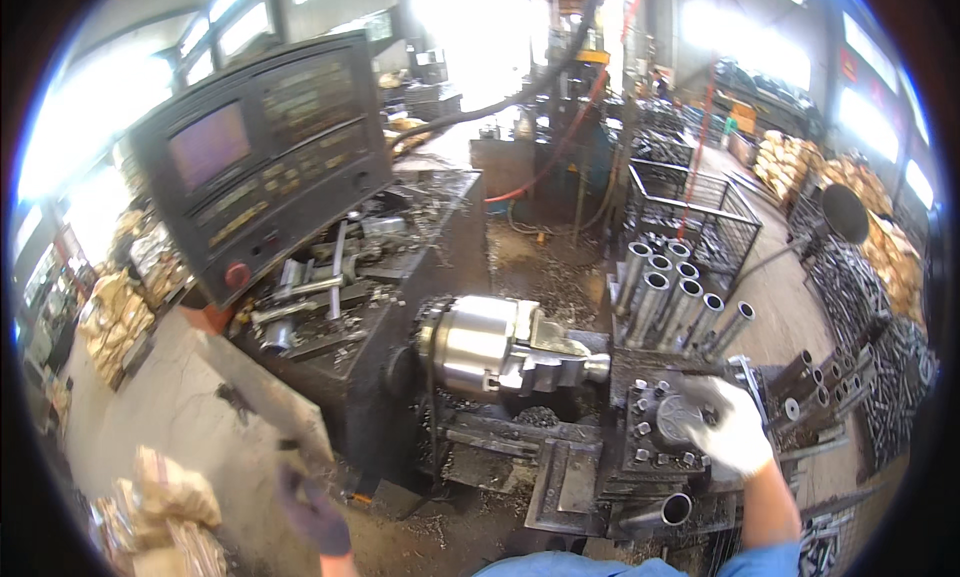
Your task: The person repeatedly loads hollow metal tubes into a lathe chuck, operates the machine, and removes the finished parts. They place the processed tubes into a wire basket and later into large paper sacks. The person wears gloves and uses a tool to secure the workpiece in the chuck.
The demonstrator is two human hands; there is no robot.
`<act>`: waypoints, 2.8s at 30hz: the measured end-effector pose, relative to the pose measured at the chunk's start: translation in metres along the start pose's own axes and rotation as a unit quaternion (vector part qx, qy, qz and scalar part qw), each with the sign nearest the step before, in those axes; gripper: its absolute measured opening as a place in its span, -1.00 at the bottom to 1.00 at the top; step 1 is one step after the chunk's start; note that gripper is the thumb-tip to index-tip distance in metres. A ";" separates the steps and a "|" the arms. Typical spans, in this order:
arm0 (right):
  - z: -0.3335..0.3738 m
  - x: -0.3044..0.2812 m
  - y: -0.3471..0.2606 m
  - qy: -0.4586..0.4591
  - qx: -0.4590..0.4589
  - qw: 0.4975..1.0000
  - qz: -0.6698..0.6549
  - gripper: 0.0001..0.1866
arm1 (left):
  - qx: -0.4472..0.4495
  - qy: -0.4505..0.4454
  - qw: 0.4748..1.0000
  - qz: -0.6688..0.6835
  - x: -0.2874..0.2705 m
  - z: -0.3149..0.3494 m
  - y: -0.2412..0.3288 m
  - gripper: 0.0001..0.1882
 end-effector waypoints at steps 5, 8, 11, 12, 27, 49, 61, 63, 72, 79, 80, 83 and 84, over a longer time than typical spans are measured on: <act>0.128 -0.011 0.036 0.154 0.223 0.956 -0.113 -0.69 | 0.267 -0.073 0.951 -0.140 0.102 -0.167 0.120 -0.41; 0.170 -0.015 0.030 0.195 0.231 0.934 -0.192 -0.66 | 0.165 -0.141 0.914 -0.343 0.180 -0.258 0.103 -0.20; 0.195 -0.026 0.017 0.218 0.227 0.937 -0.154 -0.64 | 0.088 -0.223 0.884 -0.401 0.203 -0.291 0.098 -0.19; 0.202 -0.027 0.017 0.218 0.240 0.930 -0.171 -0.66 | 0.080 -0.209 0.896 -0.383 0.198 -0.289 0.110 -0.30; 0.207 0.091 0.085 -0.049 0.134 0.978 -0.152 -0.01 | -0.186 -0.658 0.722 -0.110 -0.008 0.342 0.031 -0.44; 0.596 0.281 -0.564 -0.646 -0.575 0.471 -0.175 -0.39 | -0.652 0.317 0.622 -0.294 -0.681 0.694 0.103 -0.48; 0.859 0.182 -0.785 -0.673 -0.657 0.171 -0.294 -0.36 | -0.336 0.804 0.066 -0.486 -0.589 0.893 0.377 -0.29; 0.880 0.188 -0.797 -0.655 -0.687 0.166 -0.267 -0.38 | -0.391 0.754 0.066 -0.524 -0.603 0.871 0.384 -0.34; 0.879 0.143 -0.916 -0.485 -0.847 -0.067 -0.208 -0.50 | -0.469 0.736 0.011 -0.488 -0.627 0.871 0.399 -0.37; 1.022 0.016 -0.985 -0.430 -0.846 -0.122 -0.289 -0.57 | -0.425 0.763 0.111 -0.475 -0.605 0.975 0.406 -0.62; 1.064 0.006 -0.975 -0.367 -0.884 -0.119 -0.264 -0.49 | -0.430 0.773 0.119 -0.451 -0.601 0.990 0.403 -0.62; 1.173 0.010 -0.926 -0.292 -0.944 -0.122 -0.095 -0.48 | -0.058 0.939 0.252 -0.229 -0.583 1.008 0.366 -0.54; 1.194 0.015 -0.908 -0.309 -0.936 -0.159 -0.055 -0.45 | -0.182 0.914 0.159 -0.326 -0.572 0.993 0.362 -0.53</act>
Point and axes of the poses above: each hand's wrist, its own z-axis away from the middle knuckle, its own x-axis out of the palm, y = z × x, the point moved 8 cm from there along -z, towards the middle knuckle, and after that the axes turned 1 degree about z, right-handed, at the moved point
